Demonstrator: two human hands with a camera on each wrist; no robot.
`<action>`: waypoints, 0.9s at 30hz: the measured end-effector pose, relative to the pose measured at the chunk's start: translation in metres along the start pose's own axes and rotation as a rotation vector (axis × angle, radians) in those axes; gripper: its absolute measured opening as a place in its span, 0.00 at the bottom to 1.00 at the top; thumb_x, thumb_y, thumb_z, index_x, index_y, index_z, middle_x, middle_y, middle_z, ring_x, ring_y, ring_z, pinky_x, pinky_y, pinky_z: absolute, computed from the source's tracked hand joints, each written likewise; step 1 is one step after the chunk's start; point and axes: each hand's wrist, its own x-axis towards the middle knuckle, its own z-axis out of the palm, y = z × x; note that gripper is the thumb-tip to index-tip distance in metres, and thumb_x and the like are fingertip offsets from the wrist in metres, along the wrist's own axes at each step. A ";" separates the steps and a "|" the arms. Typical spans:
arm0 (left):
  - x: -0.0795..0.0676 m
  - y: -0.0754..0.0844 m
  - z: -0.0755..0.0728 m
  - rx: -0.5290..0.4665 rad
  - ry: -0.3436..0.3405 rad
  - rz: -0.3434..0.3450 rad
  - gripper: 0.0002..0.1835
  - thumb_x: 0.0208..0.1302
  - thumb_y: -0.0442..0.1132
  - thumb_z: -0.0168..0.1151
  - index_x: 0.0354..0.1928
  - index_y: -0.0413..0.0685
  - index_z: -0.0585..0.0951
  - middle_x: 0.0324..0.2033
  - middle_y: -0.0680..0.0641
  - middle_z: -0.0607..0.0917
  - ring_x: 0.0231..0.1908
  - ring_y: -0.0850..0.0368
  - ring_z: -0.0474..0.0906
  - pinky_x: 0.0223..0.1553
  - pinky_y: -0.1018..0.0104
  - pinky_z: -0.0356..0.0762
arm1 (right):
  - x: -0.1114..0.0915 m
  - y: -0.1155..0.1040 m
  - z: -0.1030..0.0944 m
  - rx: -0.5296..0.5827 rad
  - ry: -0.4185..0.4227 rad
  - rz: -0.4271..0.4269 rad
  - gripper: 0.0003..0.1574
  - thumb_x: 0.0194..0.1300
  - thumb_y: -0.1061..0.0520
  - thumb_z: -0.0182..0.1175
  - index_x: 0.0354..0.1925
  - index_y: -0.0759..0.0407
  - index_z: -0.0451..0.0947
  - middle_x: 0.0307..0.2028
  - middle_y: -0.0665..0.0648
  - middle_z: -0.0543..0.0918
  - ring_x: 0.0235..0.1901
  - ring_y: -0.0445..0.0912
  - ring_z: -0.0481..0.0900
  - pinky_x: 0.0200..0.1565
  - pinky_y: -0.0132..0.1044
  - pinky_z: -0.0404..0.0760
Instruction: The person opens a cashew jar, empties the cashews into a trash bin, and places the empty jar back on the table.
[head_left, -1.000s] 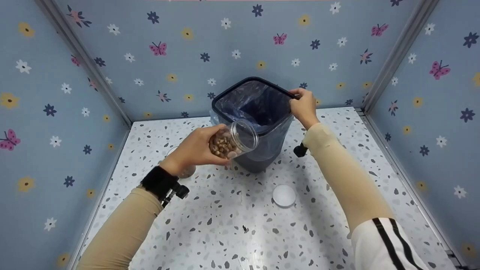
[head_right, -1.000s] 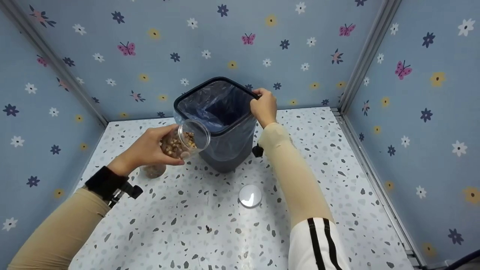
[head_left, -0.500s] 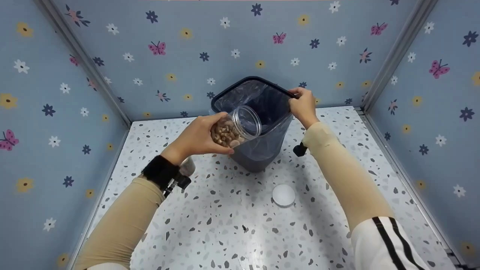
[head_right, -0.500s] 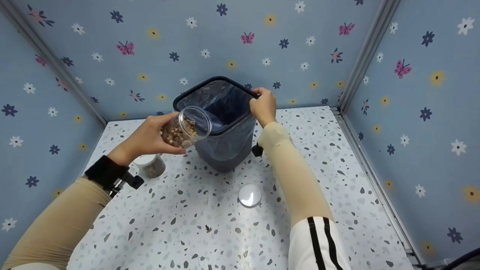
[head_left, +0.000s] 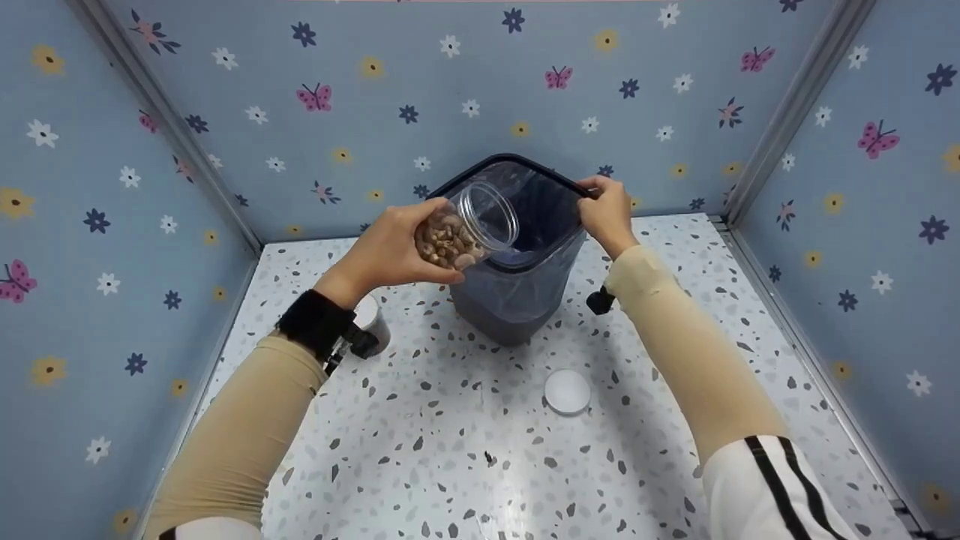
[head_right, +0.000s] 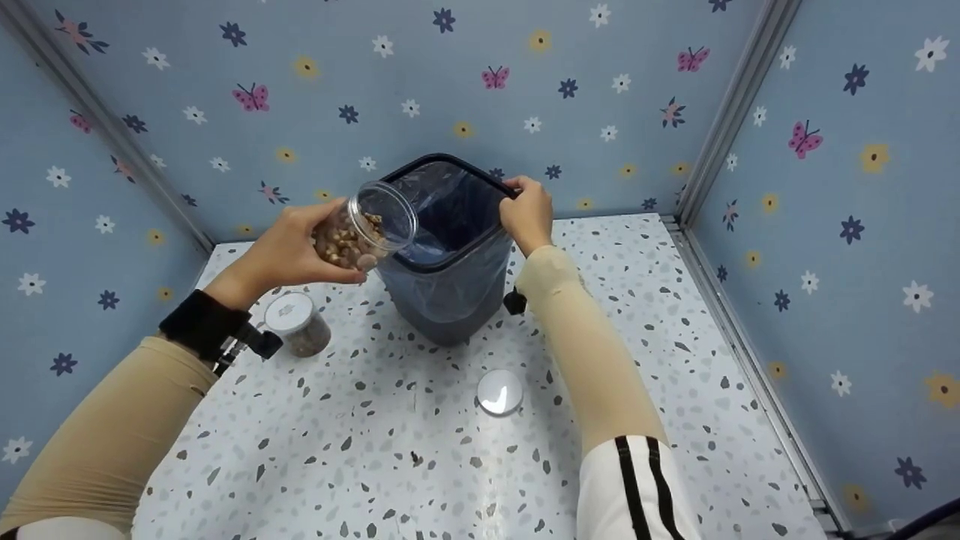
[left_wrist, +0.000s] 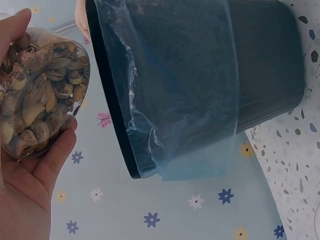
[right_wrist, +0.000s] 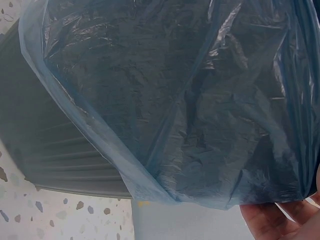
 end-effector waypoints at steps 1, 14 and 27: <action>0.001 0.000 -0.001 0.003 0.000 0.000 0.45 0.47 0.52 0.90 0.67 0.46 0.80 0.52 0.46 0.90 0.49 0.51 0.87 0.53 0.54 0.89 | 0.000 0.000 0.000 -0.002 0.002 -0.002 0.24 0.69 0.66 0.55 0.59 0.62 0.86 0.52 0.65 0.90 0.46 0.50 0.82 0.46 0.36 0.79; 0.008 -0.006 -0.004 0.020 0.020 -0.024 0.46 0.45 0.55 0.91 0.66 0.49 0.80 0.51 0.47 0.90 0.50 0.52 0.86 0.55 0.55 0.87 | -0.002 0.000 0.001 -0.005 -0.003 0.003 0.24 0.69 0.66 0.55 0.59 0.61 0.87 0.51 0.64 0.90 0.45 0.50 0.82 0.46 0.37 0.79; 0.010 -0.020 -0.001 -0.008 0.022 -0.098 0.46 0.46 0.55 0.91 0.66 0.47 0.80 0.52 0.44 0.90 0.51 0.49 0.86 0.56 0.53 0.87 | -0.002 -0.001 0.001 0.014 0.001 0.006 0.23 0.70 0.66 0.55 0.59 0.62 0.86 0.53 0.65 0.89 0.48 0.50 0.82 0.49 0.39 0.80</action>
